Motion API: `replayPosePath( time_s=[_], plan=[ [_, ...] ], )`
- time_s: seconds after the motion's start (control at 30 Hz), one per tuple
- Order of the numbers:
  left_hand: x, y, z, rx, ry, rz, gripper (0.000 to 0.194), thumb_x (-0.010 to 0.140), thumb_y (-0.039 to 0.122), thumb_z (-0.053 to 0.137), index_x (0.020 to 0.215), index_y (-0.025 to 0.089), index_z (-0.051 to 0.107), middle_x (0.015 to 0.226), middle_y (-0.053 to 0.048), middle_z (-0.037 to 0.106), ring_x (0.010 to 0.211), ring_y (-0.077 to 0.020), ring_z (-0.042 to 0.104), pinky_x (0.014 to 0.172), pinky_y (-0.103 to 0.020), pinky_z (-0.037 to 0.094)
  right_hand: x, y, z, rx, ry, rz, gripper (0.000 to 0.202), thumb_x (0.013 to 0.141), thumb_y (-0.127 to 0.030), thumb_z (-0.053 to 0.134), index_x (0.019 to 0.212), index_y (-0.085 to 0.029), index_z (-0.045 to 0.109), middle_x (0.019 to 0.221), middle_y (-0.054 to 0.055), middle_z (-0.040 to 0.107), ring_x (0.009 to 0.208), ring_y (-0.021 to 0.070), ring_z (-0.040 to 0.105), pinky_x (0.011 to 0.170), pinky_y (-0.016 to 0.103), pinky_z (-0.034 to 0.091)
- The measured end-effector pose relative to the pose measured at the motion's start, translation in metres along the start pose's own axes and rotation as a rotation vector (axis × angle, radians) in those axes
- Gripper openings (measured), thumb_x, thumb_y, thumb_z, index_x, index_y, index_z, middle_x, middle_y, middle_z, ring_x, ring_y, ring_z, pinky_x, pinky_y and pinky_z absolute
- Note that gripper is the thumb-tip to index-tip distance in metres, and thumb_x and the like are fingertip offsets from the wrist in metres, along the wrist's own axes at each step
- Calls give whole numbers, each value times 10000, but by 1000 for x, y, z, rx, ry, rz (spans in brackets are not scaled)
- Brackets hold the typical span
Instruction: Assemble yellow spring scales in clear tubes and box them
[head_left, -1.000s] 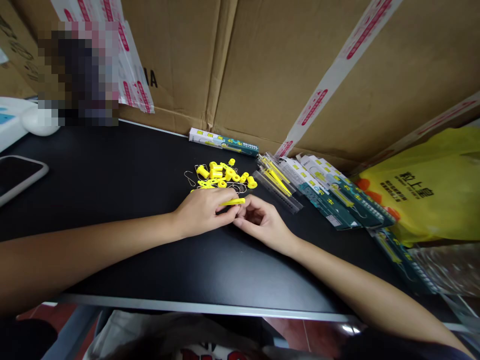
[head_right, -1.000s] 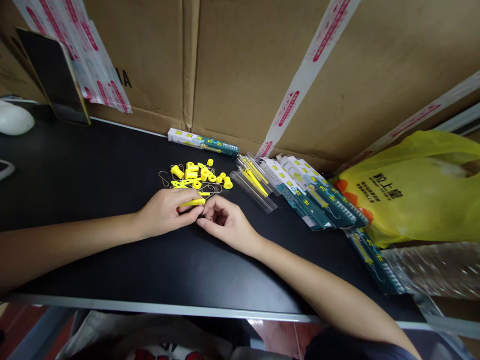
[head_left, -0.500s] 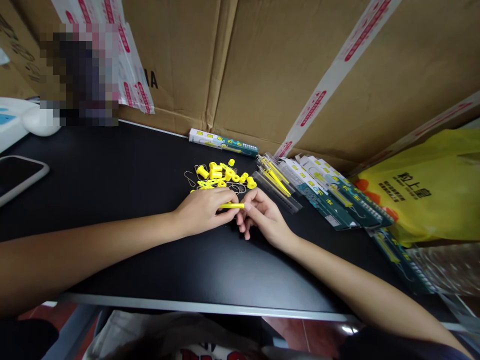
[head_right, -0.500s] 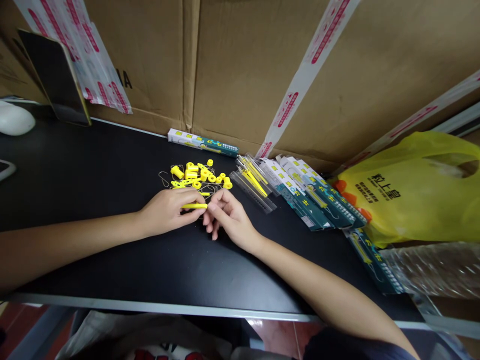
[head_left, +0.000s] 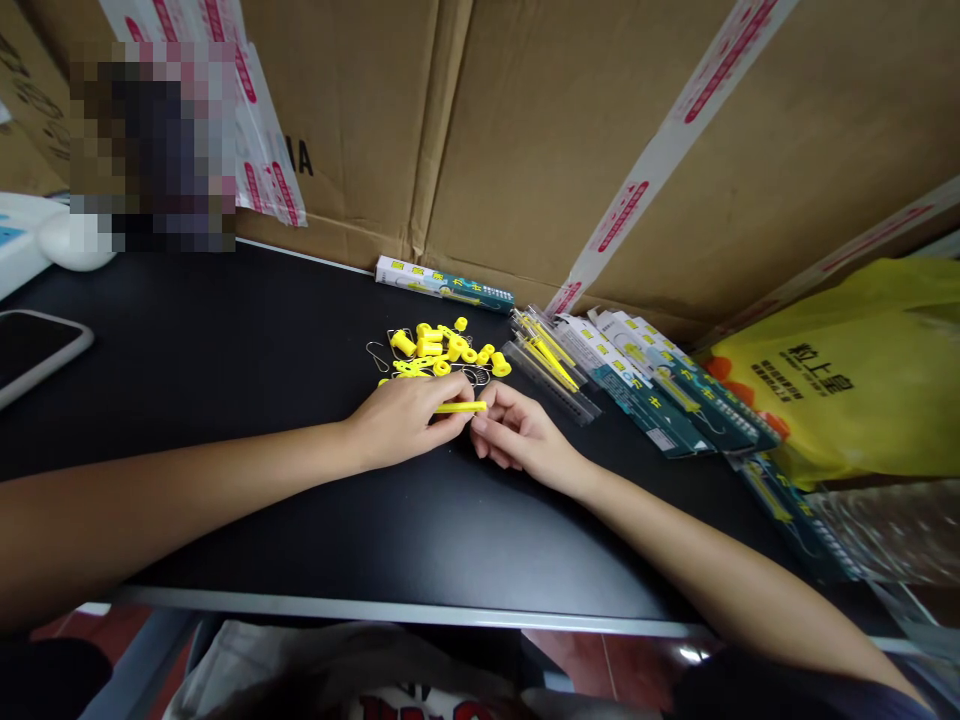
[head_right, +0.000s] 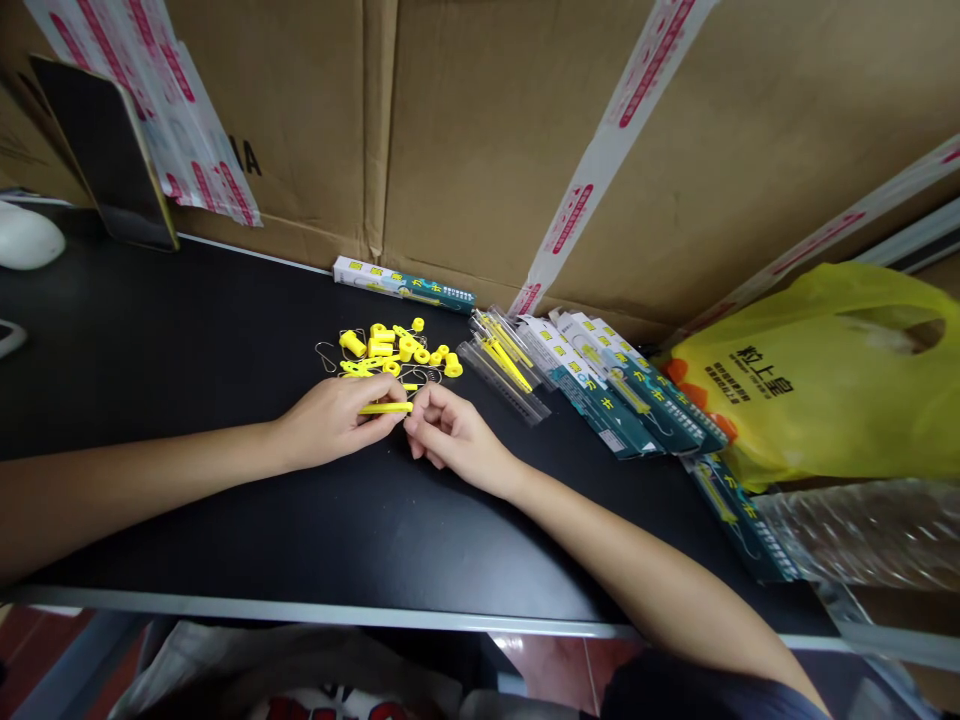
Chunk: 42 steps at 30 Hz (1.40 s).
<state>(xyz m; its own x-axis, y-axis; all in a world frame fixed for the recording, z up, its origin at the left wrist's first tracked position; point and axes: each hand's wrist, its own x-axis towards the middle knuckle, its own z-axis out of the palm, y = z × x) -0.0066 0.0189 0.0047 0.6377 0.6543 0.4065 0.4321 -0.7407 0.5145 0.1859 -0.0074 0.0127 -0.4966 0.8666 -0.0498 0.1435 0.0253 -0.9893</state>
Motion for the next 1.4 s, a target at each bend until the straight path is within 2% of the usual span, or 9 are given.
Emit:
replayPosePath(
  time_s=[0.27,0.47,0.77,0.87,0.93,1.0,1.1,1.3,1.4],
  plan=[
    [1,0,-1,-12,1,-17,109,888,271,471,838,188,521,734,17,586,601,-114,521,563,-221,346,4,5,-4,18,32,-13,302,819,-402,655,772,-191,443,527,-78,558,345,20,392,321,122,286],
    [1,-1,1,2,1,-36,100,885,273,476,847,189,516,723,18,577,600,-119,520,558,-223,333,5,3,-5,52,-1,16,330,774,-381,702,767,-194,431,523,-86,576,311,19,399,283,111,264],
    [1,3,-3,55,-103,-48,139,889,256,445,785,196,514,691,17,576,619,-135,549,554,-237,321,4,6,-6,10,51,-4,325,785,-408,689,749,-188,452,498,-83,557,319,19,388,304,121,277],
    [2,7,-10,21,-154,-102,150,875,328,489,821,198,541,692,17,585,619,-142,555,546,-239,331,5,7,-9,-33,93,-25,326,763,-415,712,739,-173,495,497,-71,551,343,23,392,327,132,298],
    [3,7,-13,-20,-189,-126,221,906,378,450,837,197,557,742,4,609,659,-151,571,569,-246,353,7,8,-11,-56,113,-34,328,747,-416,728,731,-168,513,501,-67,544,360,29,403,337,139,306],
    [4,6,-14,-42,-205,-137,262,940,375,387,860,195,560,803,-11,624,717,-161,585,615,-259,378,8,8,-12,-69,99,-29,331,730,-410,744,718,-168,519,507,-64,538,378,35,420,346,145,316],
    [4,2,-12,-34,-177,-177,214,948,327,364,955,191,529,853,-24,622,750,-171,585,657,-276,397,8,7,-11,-79,66,-23,327,719,-399,756,710,-164,529,527,-57,541,409,43,448,360,148,336],
    [5,0,-12,-45,-173,-168,144,915,252,409,882,189,534,737,6,593,641,-144,567,607,-253,395,7,6,-11,-73,81,-28,290,786,-401,694,773,-167,524,567,-64,539,384,28,414,343,146,311],
    [6,0,-15,-175,-207,-271,161,914,280,417,894,186,546,603,51,543,453,-103,530,495,-219,379,6,7,-12,-91,95,-33,283,813,-407,665,783,-171,511,574,-60,544,385,29,423,349,149,310]
  ],
)
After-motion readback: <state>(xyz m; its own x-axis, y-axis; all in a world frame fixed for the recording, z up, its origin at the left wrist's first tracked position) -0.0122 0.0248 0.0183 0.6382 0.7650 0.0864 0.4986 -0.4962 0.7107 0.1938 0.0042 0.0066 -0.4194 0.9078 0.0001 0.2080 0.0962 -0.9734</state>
